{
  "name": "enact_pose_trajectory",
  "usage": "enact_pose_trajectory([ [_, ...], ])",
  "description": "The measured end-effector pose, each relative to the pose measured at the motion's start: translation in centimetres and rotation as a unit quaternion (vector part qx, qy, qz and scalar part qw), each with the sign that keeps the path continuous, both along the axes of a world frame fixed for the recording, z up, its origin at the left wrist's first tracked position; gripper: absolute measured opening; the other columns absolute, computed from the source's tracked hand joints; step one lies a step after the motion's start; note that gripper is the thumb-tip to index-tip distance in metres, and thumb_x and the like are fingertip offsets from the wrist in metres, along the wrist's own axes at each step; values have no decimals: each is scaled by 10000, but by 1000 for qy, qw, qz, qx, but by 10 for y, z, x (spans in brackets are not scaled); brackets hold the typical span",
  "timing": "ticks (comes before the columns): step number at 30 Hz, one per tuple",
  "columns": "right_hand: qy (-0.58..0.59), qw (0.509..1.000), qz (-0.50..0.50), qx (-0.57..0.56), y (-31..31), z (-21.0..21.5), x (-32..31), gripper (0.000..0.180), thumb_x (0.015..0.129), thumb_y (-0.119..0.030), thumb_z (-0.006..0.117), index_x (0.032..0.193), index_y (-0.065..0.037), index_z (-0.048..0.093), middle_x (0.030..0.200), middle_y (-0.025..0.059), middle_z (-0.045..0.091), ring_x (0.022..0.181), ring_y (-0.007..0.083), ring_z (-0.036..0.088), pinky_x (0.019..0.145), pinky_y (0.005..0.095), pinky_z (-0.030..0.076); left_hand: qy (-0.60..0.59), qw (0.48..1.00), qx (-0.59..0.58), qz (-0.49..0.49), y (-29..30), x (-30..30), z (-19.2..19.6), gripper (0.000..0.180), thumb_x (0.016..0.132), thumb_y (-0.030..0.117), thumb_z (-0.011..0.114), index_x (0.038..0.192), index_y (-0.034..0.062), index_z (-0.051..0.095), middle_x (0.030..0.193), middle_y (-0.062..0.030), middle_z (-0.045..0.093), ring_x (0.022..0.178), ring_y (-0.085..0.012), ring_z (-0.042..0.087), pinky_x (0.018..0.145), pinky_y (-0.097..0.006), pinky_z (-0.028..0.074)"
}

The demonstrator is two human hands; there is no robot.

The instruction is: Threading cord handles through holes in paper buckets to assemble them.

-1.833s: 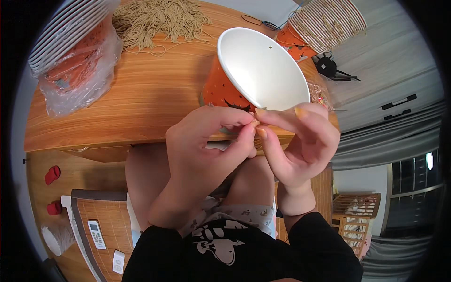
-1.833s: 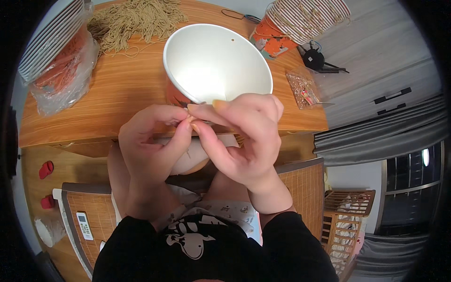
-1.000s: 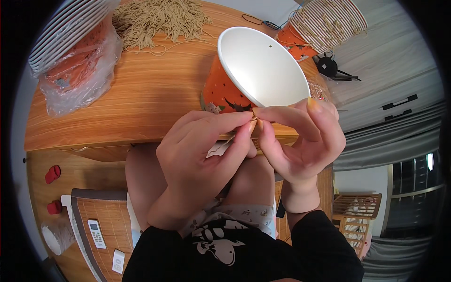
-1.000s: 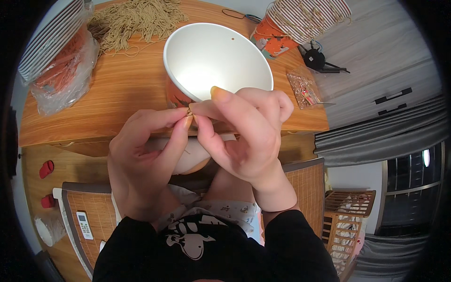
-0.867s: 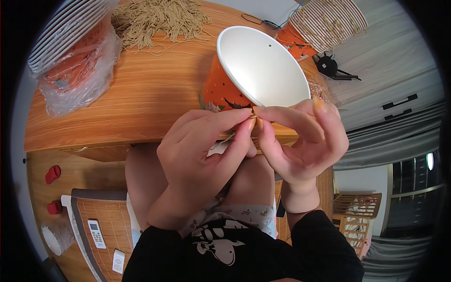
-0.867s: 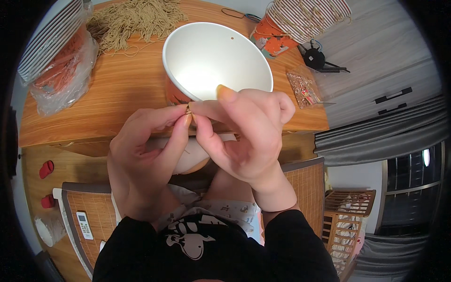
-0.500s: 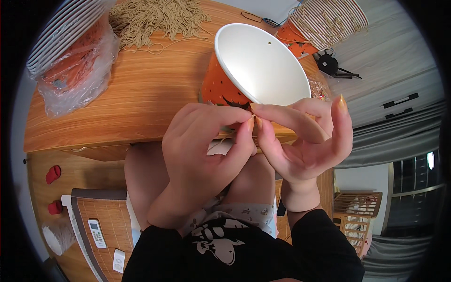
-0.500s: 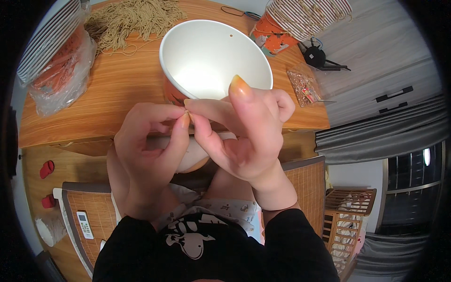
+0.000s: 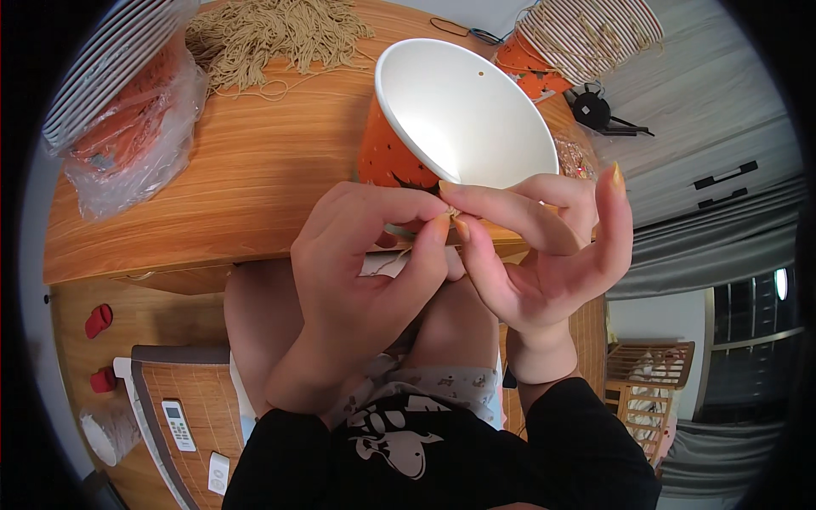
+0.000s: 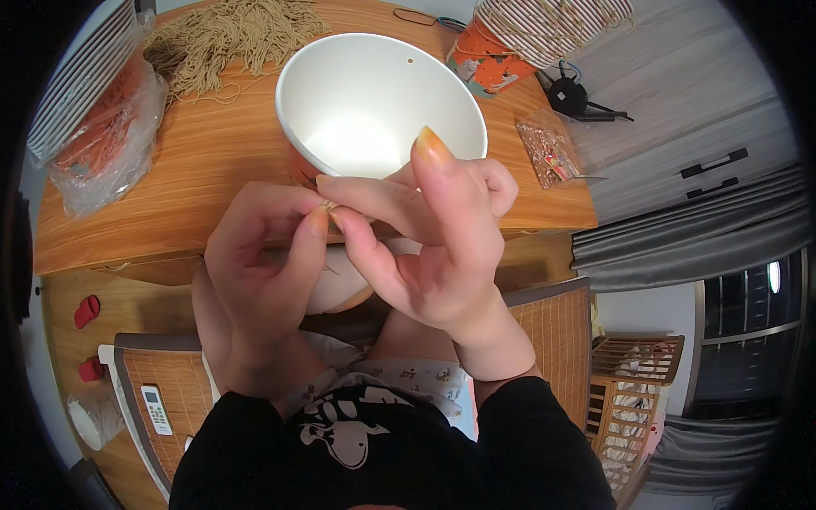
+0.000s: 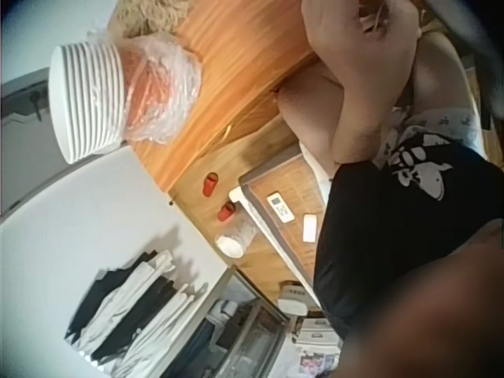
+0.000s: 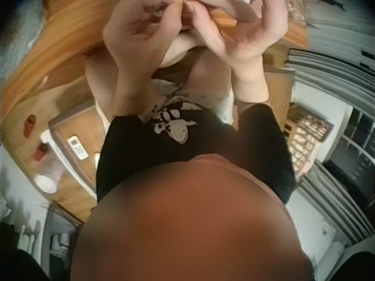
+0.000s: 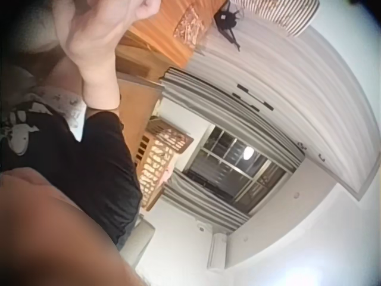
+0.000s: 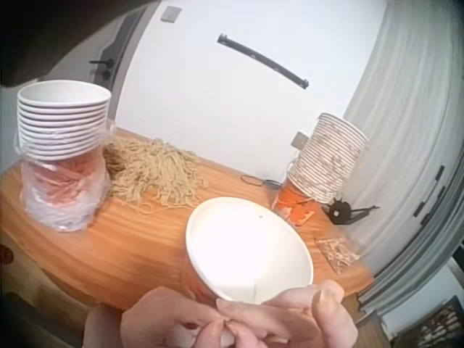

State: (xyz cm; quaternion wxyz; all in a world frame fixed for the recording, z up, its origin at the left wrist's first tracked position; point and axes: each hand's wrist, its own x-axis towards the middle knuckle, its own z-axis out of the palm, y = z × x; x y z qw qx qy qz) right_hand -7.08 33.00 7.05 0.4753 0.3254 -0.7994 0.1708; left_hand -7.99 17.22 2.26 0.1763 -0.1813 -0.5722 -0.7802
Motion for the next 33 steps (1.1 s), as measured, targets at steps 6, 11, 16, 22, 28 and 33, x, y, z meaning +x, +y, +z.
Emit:
enact_pose_trajectory([
  [6, -5, 1000, -16, 0, -1, 1, 1, 750, 794, -69, 791, 1428, 22, 399, 886, -39, 770, 816, 100, 596, 902, 292, 321, 83, 987, -107, 82, -4, -1, 7, 158, 736, 1, 760, 867, 76, 712, 756, -21, 699, 683, -196, 628, 641, -308, 501],
  [11, -42, 999, -33, -2, -6, 8, 11, 841, 813, -6, 744, 1475, 15, 226, 893, 25, 758, 860, 140, 580, 858, 266, 407, 64, 995, -51, 58, 4, -6, -1, 138, 760, 8, 759, 871, 76, 713, 731, -6, 696, 674, -167, 629, 607, -283, 496],
  [16, -109, 994, -14, -16, -7, 11, 12, 905, 823, 51, 697, 1509, 2, 109, 936, 65, 751, 948, 174, 541, 865, 249, 447, 35, 999, 16, -37, 7, -7, -6, 144, 794, -7, 744, 924, 48, 715, 797, -15, 713, 675, -132, 647, 583, -258, 514],
  [22, -86, 996, -23, 20, -5, 10, 11, 906, 811, 47, 699, 1504, 2, 117, 931, 63, 755, 910, 180, 529, 834, 257, 439, 76, 996, -37, -24, 6, -8, -1, 340, 789, -77, 696, 1096, 63, 732, 860, -65, 707, 706, -141, 686, 608, -254, 567],
  [28, -20, 996, 83, -16, -10, 6, 11, 740, 805, -38, 743, 1443, -2, 370, 872, -16, 767, 771, 136, 564, 773, 259, 432, 177, 984, -32, 12, 7, -20, -1, 271, 770, -74, 706, 1004, 54, 756, 803, -64, 696, 699, -153, 682, 587, -259, 549],
  [33, -109, 987, 99, -61, -6, -6, 25, 670, 854, 43, 681, 1396, -23, 293, 879, 37, 769, 793, 154, 557, 789, 269, 437, 165, 986, -24, 14, 6, -19, 0, 210, 793, -57, 708, 972, 45, 745, 787, -66, 693, 678, -151, 674, 568, -254, 531],
])
